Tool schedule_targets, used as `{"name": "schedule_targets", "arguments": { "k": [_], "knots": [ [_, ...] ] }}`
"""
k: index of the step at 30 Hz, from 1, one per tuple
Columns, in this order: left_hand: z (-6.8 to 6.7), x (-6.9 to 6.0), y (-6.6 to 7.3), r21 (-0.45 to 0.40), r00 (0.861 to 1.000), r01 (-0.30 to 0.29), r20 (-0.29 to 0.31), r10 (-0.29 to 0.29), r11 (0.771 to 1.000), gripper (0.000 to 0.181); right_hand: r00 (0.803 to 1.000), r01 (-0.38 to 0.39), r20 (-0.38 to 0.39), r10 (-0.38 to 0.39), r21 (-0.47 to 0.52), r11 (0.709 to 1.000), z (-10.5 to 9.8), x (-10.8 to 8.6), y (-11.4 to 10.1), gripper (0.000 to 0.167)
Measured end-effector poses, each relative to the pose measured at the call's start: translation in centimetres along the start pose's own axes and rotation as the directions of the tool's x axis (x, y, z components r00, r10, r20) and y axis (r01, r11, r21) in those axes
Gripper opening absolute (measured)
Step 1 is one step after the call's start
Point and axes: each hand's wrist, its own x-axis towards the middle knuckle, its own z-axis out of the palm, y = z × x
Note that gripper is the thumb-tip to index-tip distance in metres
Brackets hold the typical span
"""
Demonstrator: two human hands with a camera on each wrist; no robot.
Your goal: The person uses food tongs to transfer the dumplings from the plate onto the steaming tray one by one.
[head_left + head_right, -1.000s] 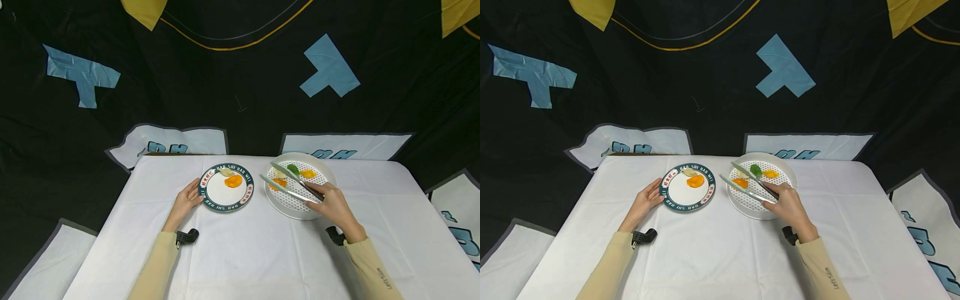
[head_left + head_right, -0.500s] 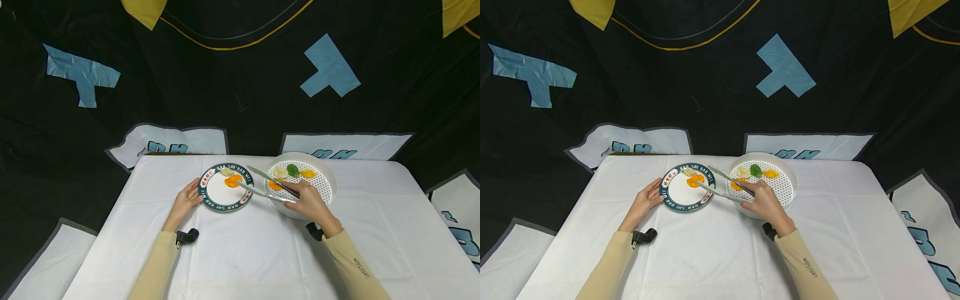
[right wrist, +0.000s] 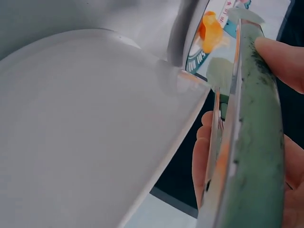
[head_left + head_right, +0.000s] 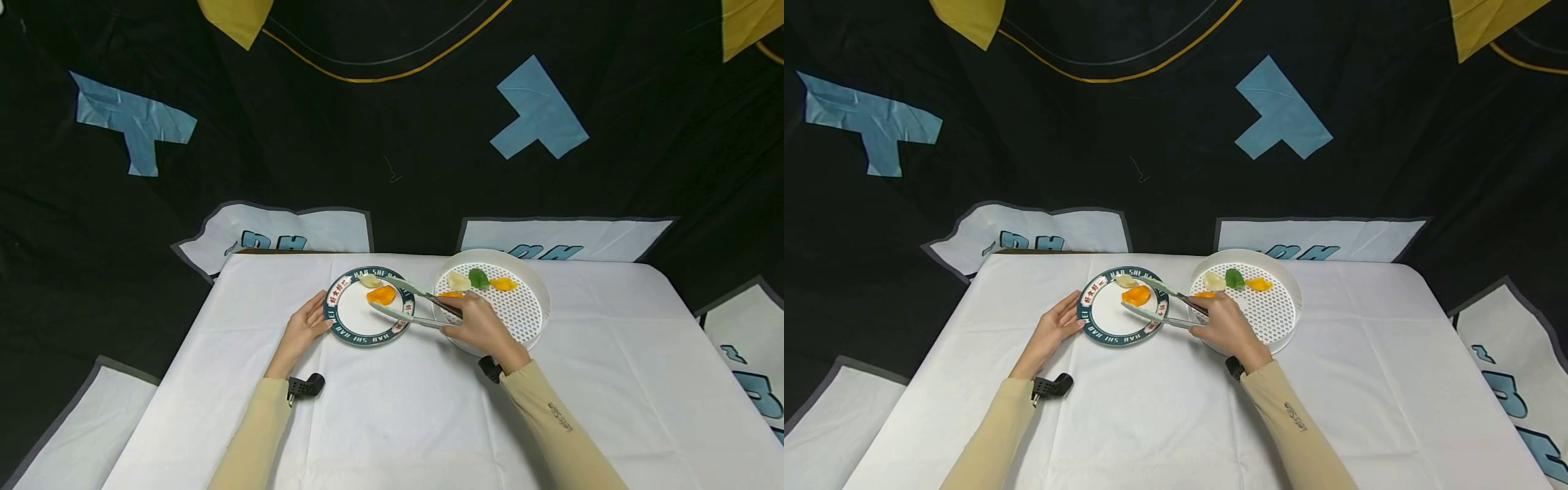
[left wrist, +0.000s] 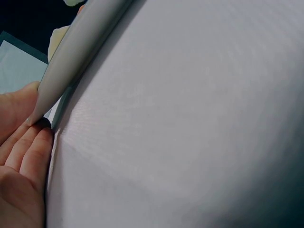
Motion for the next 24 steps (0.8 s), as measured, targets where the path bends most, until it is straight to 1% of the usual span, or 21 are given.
{"name": "schedule_targets", "arguments": {
  "k": [7, 15, 19, 24],
  "knots": [
    [0.0, 0.0, -0.1, 0.002, 1.0, -0.002, 0.0, 0.002, 1.0, 0.07, 0.999, -0.014, 0.03, 0.015, -0.038, 0.999, 0.6, 0.9, -0.2, 0.052],
    [0.0, -0.1, 0.1, -0.001, 1.0, -0.002, 0.003, 0.002, 1.0, 0.07, 0.996, -0.053, 0.074, 0.058, -0.066, 0.996, 0.7, 1.5, -0.7, 0.053],
    [0.0, -0.1, 0.0, 0.0, 1.0, -0.001, 0.004, 0.001, 1.0, 0.07, 0.997, -0.036, 0.063, 0.04, -0.07, 0.997, 0.7, 1.4, -0.7, 0.05],
    [0.0, 0.0, 0.0, -0.015, 1.0, -0.009, 0.005, 0.01, 1.0, 0.07, 1.0, 0.012, 0.027, -0.01, -0.065, 0.998, 0.7, 1.0, -0.4, 0.045]
  ]
}}
